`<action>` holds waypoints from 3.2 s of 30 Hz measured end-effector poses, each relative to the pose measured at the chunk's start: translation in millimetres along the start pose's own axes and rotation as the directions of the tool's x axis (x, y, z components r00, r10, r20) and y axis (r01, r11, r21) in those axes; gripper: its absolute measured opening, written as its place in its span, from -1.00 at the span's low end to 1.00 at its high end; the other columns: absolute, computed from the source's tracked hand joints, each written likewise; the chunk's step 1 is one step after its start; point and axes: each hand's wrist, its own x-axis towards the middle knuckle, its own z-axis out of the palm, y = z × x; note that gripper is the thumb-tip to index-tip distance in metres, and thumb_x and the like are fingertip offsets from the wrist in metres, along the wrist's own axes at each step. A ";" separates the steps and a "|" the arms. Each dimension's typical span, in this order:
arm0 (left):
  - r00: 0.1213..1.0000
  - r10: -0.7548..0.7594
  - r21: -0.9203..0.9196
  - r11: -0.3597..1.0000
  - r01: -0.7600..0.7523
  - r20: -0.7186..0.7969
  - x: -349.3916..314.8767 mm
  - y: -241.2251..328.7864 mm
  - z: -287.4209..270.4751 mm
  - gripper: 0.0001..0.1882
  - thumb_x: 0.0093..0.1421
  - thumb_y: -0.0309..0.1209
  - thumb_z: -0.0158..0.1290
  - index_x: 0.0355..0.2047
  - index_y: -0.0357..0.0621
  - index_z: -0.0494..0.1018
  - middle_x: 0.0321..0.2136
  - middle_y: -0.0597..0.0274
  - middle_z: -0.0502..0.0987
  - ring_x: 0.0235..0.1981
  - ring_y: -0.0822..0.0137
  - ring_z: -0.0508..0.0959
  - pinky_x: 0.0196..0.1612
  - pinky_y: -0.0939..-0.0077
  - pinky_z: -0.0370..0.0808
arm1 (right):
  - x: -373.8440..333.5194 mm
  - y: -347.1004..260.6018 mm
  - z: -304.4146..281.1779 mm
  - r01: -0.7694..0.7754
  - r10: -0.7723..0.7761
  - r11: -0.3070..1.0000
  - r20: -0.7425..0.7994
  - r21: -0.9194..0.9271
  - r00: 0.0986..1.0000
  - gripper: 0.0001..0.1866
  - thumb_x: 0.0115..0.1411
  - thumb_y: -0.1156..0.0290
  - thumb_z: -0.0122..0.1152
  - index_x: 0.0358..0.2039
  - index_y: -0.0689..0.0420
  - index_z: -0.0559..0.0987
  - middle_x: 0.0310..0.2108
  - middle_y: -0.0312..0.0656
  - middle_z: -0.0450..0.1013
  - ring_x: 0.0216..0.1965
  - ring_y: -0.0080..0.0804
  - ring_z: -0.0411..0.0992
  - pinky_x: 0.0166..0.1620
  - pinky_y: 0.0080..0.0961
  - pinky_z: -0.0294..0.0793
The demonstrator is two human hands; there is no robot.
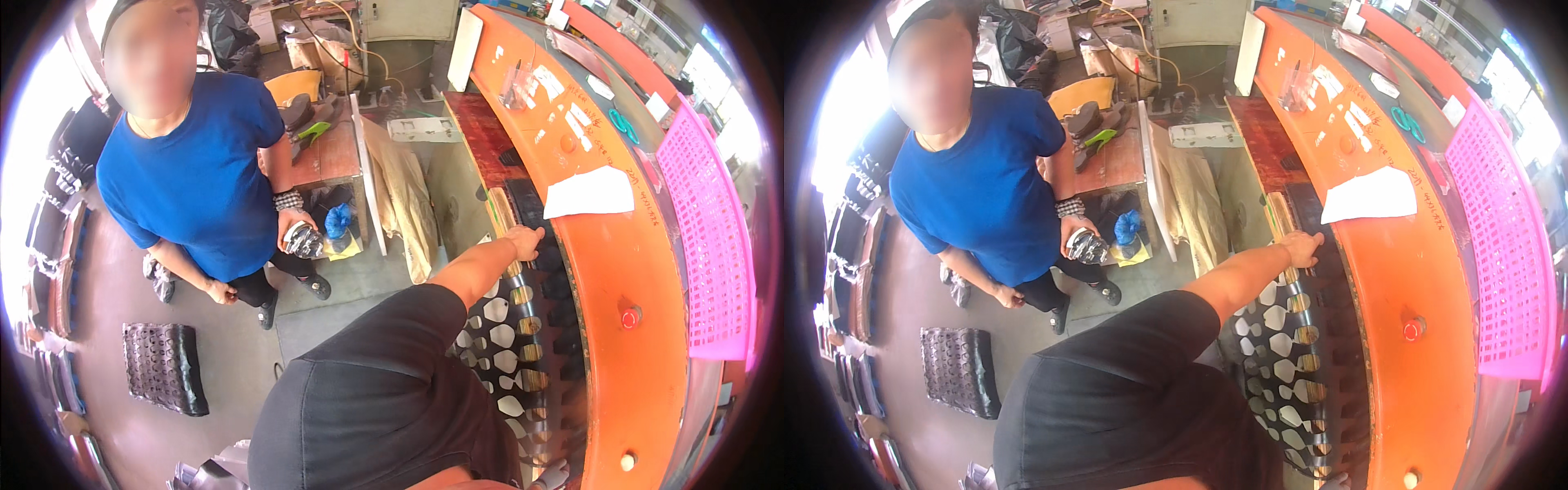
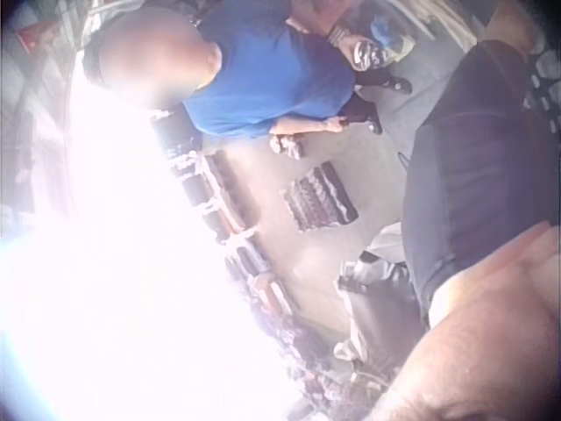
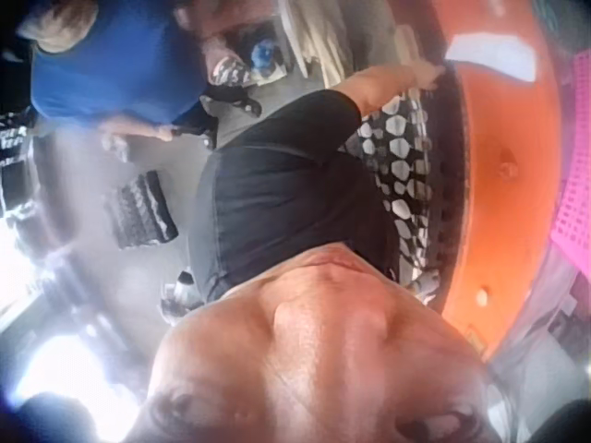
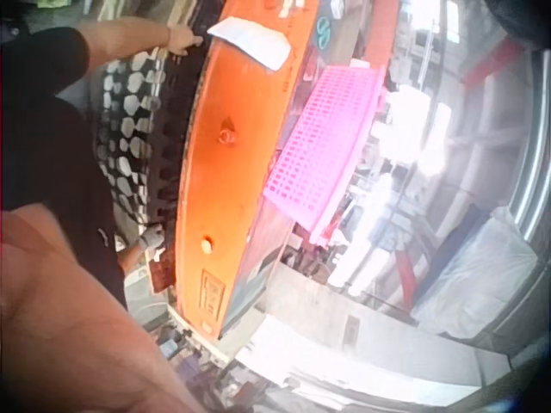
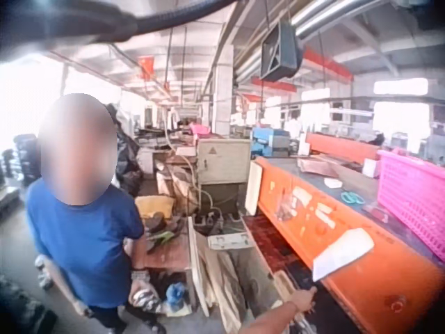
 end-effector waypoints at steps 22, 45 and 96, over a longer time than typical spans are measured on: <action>0.985 0.012 -0.067 0.997 -0.024 -0.174 -179.8 -95.5 -95.4 -0.60 -0.03 -0.28 0.13 -0.15 -0.07 0.38 -0.48 0.09 0.52 -0.38 0.04 0.53 -0.28 0.19 0.44 | -218.0 -127.3 -23.3 0.014 -0.052 0.986 -0.227 -0.165 0.973 -0.63 0.17 0.21 -0.05 -0.47 0.30 0.52 -0.47 0.15 0.43 -0.38 0.06 0.40 -0.29 -0.15 0.33; 0.986 -0.038 -0.019 0.999 0.035 -0.160 -254.1 -128.6 -118.4 -0.66 -0.05 -0.35 0.18 -0.26 -0.18 0.43 -0.54 0.12 0.42 -0.46 0.12 0.41 -0.33 0.26 0.33 | 7.8 -326.6 65.5 0.047 -0.069 0.975 0.092 0.218 0.993 -0.31 -0.18 0.16 0.28 0.02 0.10 0.39 -0.09 0.01 0.37 -0.09 -0.10 0.40 -0.06 -0.29 0.40; 0.973 0.044 -0.005 0.999 -0.047 -0.226 -194.6 -132.2 -16.0 -0.66 0.02 -0.30 0.15 -0.21 -0.10 0.36 -0.64 0.24 0.33 -0.57 0.21 0.38 -0.43 0.28 0.35 | -200.2 -114.8 26.6 -0.130 0.134 0.991 -0.425 0.038 0.895 -0.82 0.12 0.33 0.04 -0.51 0.17 0.46 -0.49 -0.04 0.41 -0.42 -0.01 0.37 -0.34 -0.20 0.34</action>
